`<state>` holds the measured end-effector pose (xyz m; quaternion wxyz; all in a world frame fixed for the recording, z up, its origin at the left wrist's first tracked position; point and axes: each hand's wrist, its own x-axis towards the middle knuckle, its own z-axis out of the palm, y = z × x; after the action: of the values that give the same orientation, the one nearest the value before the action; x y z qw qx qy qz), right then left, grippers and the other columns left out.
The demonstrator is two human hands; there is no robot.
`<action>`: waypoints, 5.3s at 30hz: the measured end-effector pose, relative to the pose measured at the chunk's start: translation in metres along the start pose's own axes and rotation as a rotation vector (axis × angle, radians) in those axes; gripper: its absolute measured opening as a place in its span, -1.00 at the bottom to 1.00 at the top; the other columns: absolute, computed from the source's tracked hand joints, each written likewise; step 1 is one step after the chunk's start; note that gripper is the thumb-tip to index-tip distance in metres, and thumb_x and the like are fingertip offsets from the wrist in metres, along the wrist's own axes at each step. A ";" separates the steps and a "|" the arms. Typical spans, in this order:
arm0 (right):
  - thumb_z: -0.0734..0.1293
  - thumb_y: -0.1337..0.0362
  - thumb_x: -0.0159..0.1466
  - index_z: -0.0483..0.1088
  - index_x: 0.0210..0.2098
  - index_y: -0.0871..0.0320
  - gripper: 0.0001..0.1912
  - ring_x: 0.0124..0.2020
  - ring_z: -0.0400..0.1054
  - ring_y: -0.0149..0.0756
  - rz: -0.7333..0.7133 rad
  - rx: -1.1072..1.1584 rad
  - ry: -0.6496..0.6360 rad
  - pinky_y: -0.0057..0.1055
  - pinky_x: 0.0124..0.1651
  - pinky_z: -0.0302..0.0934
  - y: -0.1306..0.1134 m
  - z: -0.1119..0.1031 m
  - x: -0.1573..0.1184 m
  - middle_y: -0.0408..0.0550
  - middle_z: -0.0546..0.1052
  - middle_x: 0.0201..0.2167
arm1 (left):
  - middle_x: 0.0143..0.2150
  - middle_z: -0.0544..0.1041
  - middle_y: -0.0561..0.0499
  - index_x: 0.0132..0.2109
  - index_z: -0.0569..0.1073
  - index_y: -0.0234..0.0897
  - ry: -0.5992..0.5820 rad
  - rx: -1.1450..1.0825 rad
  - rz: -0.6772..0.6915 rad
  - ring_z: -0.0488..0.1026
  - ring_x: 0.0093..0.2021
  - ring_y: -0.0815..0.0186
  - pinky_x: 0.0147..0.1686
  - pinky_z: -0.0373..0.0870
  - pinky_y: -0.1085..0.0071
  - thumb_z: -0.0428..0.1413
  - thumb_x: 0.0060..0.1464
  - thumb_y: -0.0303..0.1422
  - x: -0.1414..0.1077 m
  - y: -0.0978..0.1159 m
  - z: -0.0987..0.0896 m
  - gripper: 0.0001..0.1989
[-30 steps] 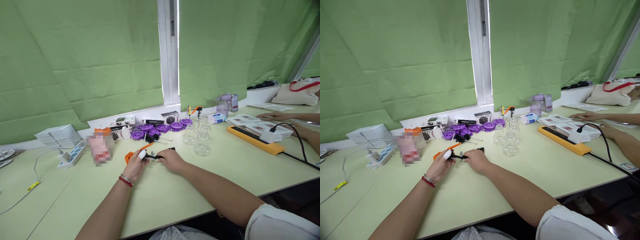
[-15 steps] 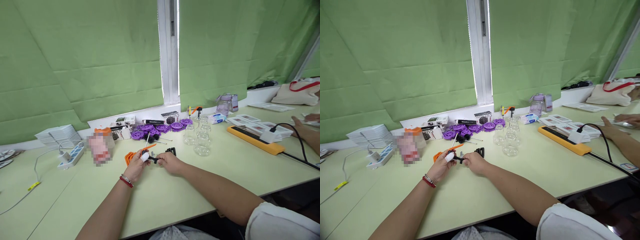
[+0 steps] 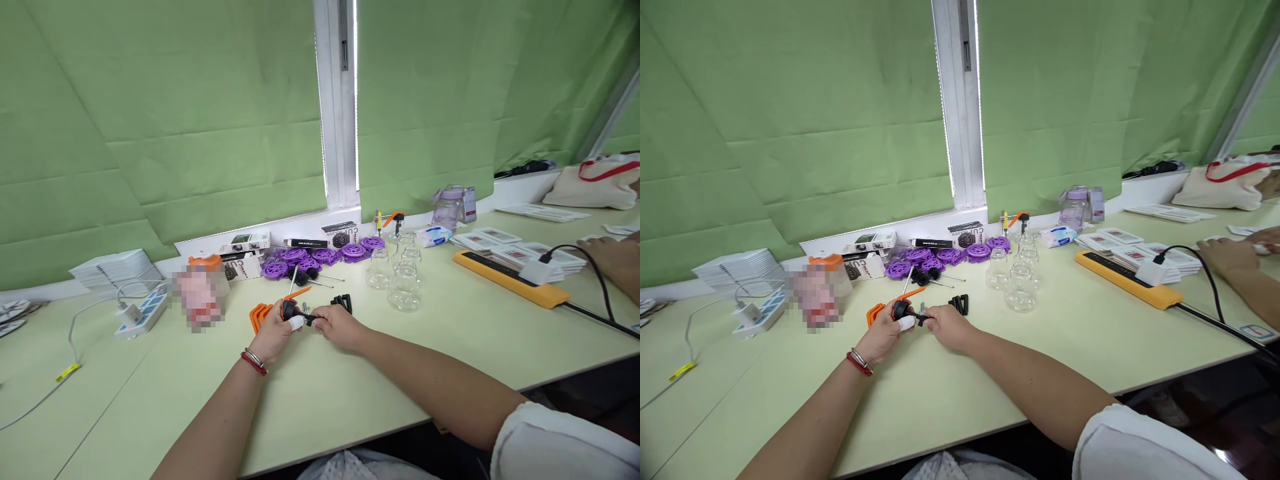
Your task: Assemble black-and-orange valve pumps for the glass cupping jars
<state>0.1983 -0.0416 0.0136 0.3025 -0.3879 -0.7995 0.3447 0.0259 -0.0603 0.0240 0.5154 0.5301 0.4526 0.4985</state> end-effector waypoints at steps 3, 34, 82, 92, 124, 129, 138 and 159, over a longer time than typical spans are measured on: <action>0.14 0.43 0.19 0.32 -0.51 0.21 -0.80 -0.55 0.11 -0.45 -0.023 -0.032 0.005 -0.50 -0.44 -0.02 0.004 0.001 0.001 -0.18 0.29 -0.60 | -0.28 0.36 0.08 -0.20 0.29 -0.26 -0.017 -0.007 0.009 0.28 -0.43 0.47 -0.40 0.25 0.47 0.25 -0.24 -0.39 0.000 -0.002 0.000 -0.59; 0.15 0.44 0.21 0.33 0.06 0.15 -0.57 -0.53 0.09 -0.46 -0.073 0.116 -0.010 -0.49 -0.42 0.02 0.011 0.012 -0.002 -0.16 0.32 -0.52 | -0.29 0.39 0.08 -0.20 0.29 -0.25 -0.009 -0.073 -0.052 0.37 -0.35 0.40 -0.37 0.29 0.45 0.25 -0.30 -0.46 -0.001 0.001 0.003 -0.56; 0.43 0.16 0.10 0.35 -0.17 0.23 -0.62 -0.48 0.26 -0.41 0.042 1.278 -0.366 -0.41 -0.29 0.12 -0.003 0.010 -0.004 -0.16 0.38 -0.57 | 0.29 -0.05 -0.39 0.34 -0.40 -0.36 0.032 1.056 0.836 -0.09 0.28 -0.19 0.16 -0.03 -0.10 0.29 -0.39 -0.16 -0.013 0.007 0.012 0.31; 0.41 0.15 0.12 0.34 -0.16 0.24 -0.62 -0.48 0.28 -0.41 0.063 1.314 -0.394 -0.47 -0.37 0.13 -0.002 0.011 -0.003 -0.15 0.39 -0.55 | 0.24 0.03 -0.35 0.33 -0.25 -0.36 0.065 1.099 0.794 -0.04 0.24 -0.20 0.13 0.02 -0.08 0.28 -0.44 -0.10 -0.016 0.010 0.015 0.28; 0.35 0.22 0.14 0.41 -0.20 0.27 -0.72 -0.55 0.30 -0.45 0.163 0.826 -0.096 -0.48 -0.45 0.13 0.015 -0.012 0.011 -0.06 0.51 -0.49 | 0.03 0.29 -0.14 0.28 -0.08 -0.20 -0.006 0.851 0.486 0.29 -0.01 0.09 -0.03 0.23 0.15 0.25 -0.30 -0.26 -0.021 0.022 0.005 0.01; 0.25 0.43 0.18 0.47 -0.30 0.20 -0.84 -0.35 0.32 -0.36 0.068 0.045 0.278 -0.40 -0.24 0.16 0.036 -0.024 0.022 -0.03 0.51 -0.35 | -0.06 0.34 -0.07 0.19 0.02 -0.14 -0.081 0.584 0.298 0.33 -0.11 0.21 -0.08 0.23 0.23 0.22 -0.21 -0.28 -0.023 0.032 0.000 -0.18; 0.30 0.26 0.21 0.52 -0.44 0.13 -0.83 -0.16 0.23 -0.20 -0.114 -0.738 0.062 -0.32 -0.15 -0.05 0.031 -0.007 0.029 0.00 0.50 -0.31 | -0.24 0.41 -0.01 0.05 0.21 -0.13 -0.227 0.015 -0.113 0.31 -0.41 0.36 -0.46 0.18 0.45 0.07 -0.04 -0.18 -0.024 0.031 0.000 -0.52; 0.29 0.41 0.07 0.46 -0.38 0.20 -0.87 -0.52 0.24 -0.41 -0.017 -0.009 0.156 -0.43 -0.39 0.09 0.015 -0.009 0.021 -0.11 0.47 -0.54 | -0.43 0.40 0.02 -0.05 0.32 -0.19 -0.250 -0.037 -0.413 0.38 -0.47 0.29 -0.60 0.20 0.46 0.04 -0.09 -0.05 -0.017 0.027 -0.001 -0.52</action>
<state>0.2003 -0.0144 0.0110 0.3650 -0.4080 -0.7784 0.3074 0.0220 -0.0786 0.0497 0.6680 0.4744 0.4747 0.3215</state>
